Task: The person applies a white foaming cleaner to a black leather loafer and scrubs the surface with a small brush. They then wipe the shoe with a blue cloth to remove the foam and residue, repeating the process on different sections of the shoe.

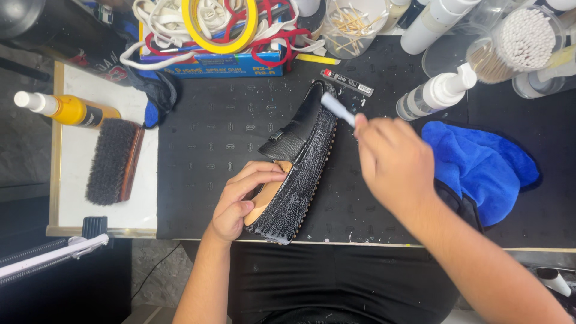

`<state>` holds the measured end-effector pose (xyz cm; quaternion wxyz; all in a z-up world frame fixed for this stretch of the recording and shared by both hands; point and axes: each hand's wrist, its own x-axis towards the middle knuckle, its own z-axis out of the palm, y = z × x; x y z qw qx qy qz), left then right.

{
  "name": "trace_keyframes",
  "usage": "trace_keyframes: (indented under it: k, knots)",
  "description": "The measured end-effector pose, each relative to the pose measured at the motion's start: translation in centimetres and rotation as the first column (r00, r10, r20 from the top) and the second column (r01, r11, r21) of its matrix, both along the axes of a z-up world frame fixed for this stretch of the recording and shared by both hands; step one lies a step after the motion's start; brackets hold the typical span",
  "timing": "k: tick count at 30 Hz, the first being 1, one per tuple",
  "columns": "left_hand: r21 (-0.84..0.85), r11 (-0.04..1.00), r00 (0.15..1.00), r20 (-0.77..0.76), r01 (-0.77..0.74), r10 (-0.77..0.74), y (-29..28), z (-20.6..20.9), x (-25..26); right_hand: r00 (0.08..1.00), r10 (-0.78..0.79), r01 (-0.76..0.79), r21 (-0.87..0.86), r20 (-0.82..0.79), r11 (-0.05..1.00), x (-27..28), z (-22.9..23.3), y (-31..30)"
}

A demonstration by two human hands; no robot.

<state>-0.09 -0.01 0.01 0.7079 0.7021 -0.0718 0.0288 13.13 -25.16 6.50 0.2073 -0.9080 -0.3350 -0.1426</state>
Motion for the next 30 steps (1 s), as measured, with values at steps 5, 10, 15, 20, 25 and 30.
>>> trace_keyframes:
  k: [5, 10, 15, 20, 25, 30]
  knots:
    - [0.043, 0.999, 1.000, 0.018, 0.008, -0.009, -0.1, 0.1, -0.1, 0.970, 0.241, -0.239, 0.082, -0.014, 0.968, -5.9, 0.1, -1.0]
    - [0.026, 0.999, 0.999, 0.015, 0.033, -0.034, 0.1, 0.3, 0.1, 0.976, 0.161, -0.144, 0.119, -0.148, 0.982, -4.2, -0.5, -2.4]
    - [-0.006, 0.995, 0.994, -0.036, 0.098, -0.098, 1.7, 0.2, 0.4, 0.964, 0.033, -0.006, 0.103, -0.263, 0.995, 1.1, -0.9, -2.0]
    - [-0.139, 0.984, 0.988, -0.089, 0.111, -0.124, 2.9, 0.0, 0.7, 0.923, 0.002, 0.068, 0.169, -0.384, 0.983, 3.7, -1.7, -1.1]
    - [-0.152, 0.982, 0.990, -0.076, 0.110, -0.122, 2.9, -0.6, 0.6, 0.911, -0.073, 0.121, 0.093, -0.405, 0.988, 3.9, -2.4, -1.1]
    - [-0.184, 0.975, 0.985, -0.099, 0.122, -0.142, 3.2, -0.9, 0.6, 0.895, -0.029, 0.114, 0.165, -0.445, 0.980, 3.9, -2.4, -0.5]
